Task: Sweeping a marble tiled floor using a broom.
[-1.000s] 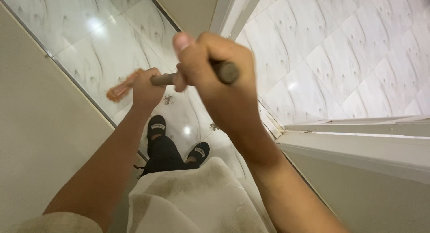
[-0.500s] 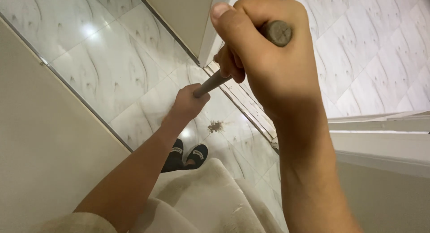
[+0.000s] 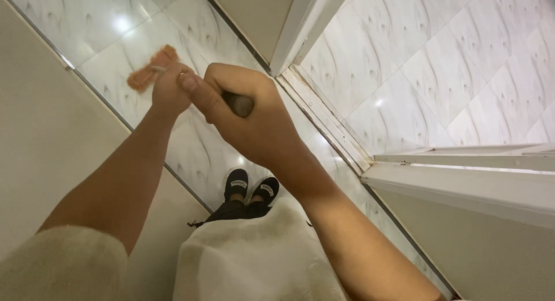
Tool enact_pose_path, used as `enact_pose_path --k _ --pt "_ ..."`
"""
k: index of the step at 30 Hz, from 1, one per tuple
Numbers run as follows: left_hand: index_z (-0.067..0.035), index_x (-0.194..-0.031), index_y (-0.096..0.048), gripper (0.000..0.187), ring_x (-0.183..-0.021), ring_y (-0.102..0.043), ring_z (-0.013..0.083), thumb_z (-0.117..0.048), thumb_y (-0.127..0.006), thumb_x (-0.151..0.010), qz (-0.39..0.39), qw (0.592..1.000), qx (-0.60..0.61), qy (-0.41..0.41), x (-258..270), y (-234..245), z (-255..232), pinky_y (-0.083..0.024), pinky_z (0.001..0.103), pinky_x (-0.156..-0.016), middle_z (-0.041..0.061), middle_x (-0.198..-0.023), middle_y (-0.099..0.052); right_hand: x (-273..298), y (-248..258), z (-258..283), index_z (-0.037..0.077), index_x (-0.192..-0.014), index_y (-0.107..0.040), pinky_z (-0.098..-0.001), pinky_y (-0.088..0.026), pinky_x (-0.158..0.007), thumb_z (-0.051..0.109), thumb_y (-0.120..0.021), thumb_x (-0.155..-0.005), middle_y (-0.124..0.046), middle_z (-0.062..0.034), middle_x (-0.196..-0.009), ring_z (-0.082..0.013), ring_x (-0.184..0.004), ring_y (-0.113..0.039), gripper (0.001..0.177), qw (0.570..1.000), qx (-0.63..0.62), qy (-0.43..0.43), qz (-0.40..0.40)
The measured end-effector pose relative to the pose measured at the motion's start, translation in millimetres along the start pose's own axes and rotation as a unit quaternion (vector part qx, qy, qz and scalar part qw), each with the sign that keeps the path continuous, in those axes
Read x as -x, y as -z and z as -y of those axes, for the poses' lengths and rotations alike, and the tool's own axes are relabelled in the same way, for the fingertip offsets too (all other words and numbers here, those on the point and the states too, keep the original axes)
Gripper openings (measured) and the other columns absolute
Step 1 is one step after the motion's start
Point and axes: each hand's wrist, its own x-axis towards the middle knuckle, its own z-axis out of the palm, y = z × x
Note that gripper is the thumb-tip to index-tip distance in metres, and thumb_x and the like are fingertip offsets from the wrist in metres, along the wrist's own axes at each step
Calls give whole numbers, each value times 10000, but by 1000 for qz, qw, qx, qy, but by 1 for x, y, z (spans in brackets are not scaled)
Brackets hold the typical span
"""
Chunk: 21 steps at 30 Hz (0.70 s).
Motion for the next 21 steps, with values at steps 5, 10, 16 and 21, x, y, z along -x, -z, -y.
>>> enact_pose_path --k 5,10,16,21 --pt "-105 -1027 -720 170 -856 -669 207 -255 -704 -949 124 983 -110 74 -15 -31 -33 -521 380 -770 93 -940 -743 -21 12 5 64 -711 -543 -257 -269 -510 285 -583 -1117 -398 38 -604 -53 -547 -345 464 997 62 20 -33" --pt "-102 -912 -751 147 -744 -659 218 -205 -648 -932 240 958 57 149 -16 -71 -154 -538 391 -732 116 -778 -694 -13 65 59 32 -693 -484 -264 -260 -524 194 -605 -1176 -406 16 -599 -66 -546 -351 524 985 126 6 -116" --pt "-99 -787 -746 150 -613 -636 91 -163 -629 -855 334 920 174 112 22 -130 -196 -523 314 -619 5 -679 -707 12 93 63 3 -893 -621 -289 -522 -611 142 -564 -1129 -559 -42 -658 -129 -584 -594 279 978 77 80 -177" --pt "-77 -828 -749 149 -562 -568 150 -175 -646 -873 346 919 161 104 35 -134 -223 -484 359 -577 79 -641 -636 43 115 69 25 -821 -547 -338 -473 -528 188 -592 -1187 -450 -48 -589 -179 -444 -512 403 975 20 87 -206"
